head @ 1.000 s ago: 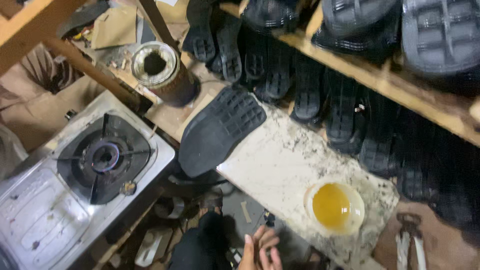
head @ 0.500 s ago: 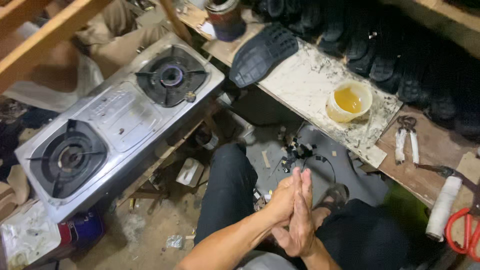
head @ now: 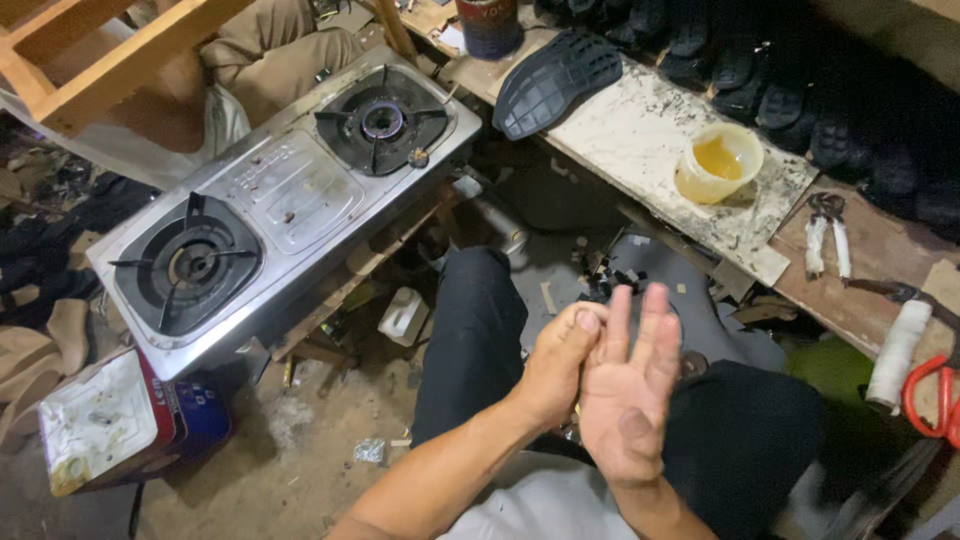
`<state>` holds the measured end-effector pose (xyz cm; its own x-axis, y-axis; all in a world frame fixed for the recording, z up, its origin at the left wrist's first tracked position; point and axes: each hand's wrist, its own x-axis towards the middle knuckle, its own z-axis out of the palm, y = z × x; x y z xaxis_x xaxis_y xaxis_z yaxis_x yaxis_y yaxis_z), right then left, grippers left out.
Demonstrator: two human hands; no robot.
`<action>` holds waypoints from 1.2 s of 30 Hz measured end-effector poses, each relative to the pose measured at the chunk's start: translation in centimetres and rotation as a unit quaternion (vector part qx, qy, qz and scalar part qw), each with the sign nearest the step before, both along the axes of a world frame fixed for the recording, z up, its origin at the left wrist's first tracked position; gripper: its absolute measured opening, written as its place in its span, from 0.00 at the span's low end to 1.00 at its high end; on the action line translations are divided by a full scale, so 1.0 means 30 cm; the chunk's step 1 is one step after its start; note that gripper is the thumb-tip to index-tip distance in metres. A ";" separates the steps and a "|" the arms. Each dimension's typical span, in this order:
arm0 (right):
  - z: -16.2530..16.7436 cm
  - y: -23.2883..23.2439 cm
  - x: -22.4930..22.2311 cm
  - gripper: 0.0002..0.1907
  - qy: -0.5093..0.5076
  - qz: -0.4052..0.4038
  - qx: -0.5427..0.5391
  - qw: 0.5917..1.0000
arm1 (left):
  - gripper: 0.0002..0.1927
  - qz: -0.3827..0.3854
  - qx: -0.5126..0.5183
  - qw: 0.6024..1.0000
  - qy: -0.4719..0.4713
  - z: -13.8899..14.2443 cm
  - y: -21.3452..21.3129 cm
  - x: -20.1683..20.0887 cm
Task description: The person sits on the floor of a shoe workshop holding a rubber shoe sole, dips their fingers into a cup of yellow adhesive and spreads the glue by hand over the sole's surface, repeating the application across the sole while other soles wait on the workbench.
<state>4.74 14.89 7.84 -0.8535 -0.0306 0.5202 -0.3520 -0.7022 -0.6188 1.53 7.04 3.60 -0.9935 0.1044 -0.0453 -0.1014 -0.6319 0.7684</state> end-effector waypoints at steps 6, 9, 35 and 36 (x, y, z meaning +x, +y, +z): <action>0.031 -0.012 0.009 0.41 -0.008 0.066 0.024 0.997 | 0.29 -0.085 0.111 0.987 -0.078 -0.031 -0.078 -0.075; 0.054 0.019 -0.003 0.41 -0.010 0.072 0.021 0.997 | 0.27 -0.039 0.144 0.987 -0.053 0.028 -0.048 -0.079; -0.410 0.287 0.067 0.25 -0.352 -0.171 0.403 0.827 | 0.39 0.250 -0.607 0.753 0.039 -0.099 -0.489 -0.936; -0.408 0.286 0.077 0.24 -0.383 -0.175 0.414 0.807 | 0.37 0.233 -0.650 0.722 0.036 -0.086 -0.484 -0.938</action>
<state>7.06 23.48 -4.40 -0.9470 0.2154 -0.2383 0.2683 0.1225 -0.9555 -26.62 -7.49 1.02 -0.9120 -0.3264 0.2486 -0.0415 0.6761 0.7357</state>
